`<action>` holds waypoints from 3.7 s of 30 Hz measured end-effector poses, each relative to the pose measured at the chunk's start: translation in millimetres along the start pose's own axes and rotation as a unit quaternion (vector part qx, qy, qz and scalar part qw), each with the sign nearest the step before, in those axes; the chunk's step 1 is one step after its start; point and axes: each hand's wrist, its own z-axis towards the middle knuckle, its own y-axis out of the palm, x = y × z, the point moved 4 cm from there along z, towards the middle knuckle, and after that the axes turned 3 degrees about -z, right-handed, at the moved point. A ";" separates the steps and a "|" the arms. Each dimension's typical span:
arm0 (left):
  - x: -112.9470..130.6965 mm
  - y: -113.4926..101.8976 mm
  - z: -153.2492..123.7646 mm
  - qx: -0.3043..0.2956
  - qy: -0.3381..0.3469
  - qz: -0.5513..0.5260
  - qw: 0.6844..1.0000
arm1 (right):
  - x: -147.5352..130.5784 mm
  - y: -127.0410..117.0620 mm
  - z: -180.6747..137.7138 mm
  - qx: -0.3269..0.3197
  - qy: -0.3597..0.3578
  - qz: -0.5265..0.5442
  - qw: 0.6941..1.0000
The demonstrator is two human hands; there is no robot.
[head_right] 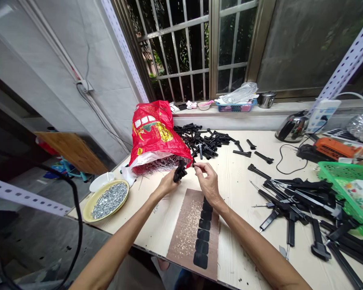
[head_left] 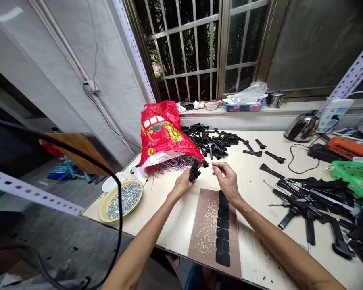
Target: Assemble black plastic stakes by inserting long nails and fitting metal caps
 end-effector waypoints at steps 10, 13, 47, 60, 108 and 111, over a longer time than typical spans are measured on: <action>-1.8 50.9 42.6 -0.065 0.101 0.157 0.980 | 0.9 -48.0 5.6 0.044 0.012 -0.051 0.998; 18.1 48.0 52.2 -0.054 0.123 0.161 0.978 | 4.4 -58.8 6.7 0.078 0.025 -0.057 0.995; -71.8 -23.7 -148.9 0.132 -0.039 0.155 0.978 | -17.9 17.1 -81.3 -0.237 0.028 -0.144 0.960; -24.0 -14.5 -156.5 0.106 -0.229 -0.612 0.750 | -49.1 61.2 -103.9 -0.304 -0.158 -0.287 0.895; 15.7 30.5 -131.0 0.043 -0.204 -0.517 0.830 | -23.4 4.4 -107.0 -0.277 -0.032 -0.202 0.939; 23.9 44.4 -128.6 0.018 -0.200 -0.498 0.843 | -20.7 -15.9 -106.9 -0.271 -0.026 -0.234 0.933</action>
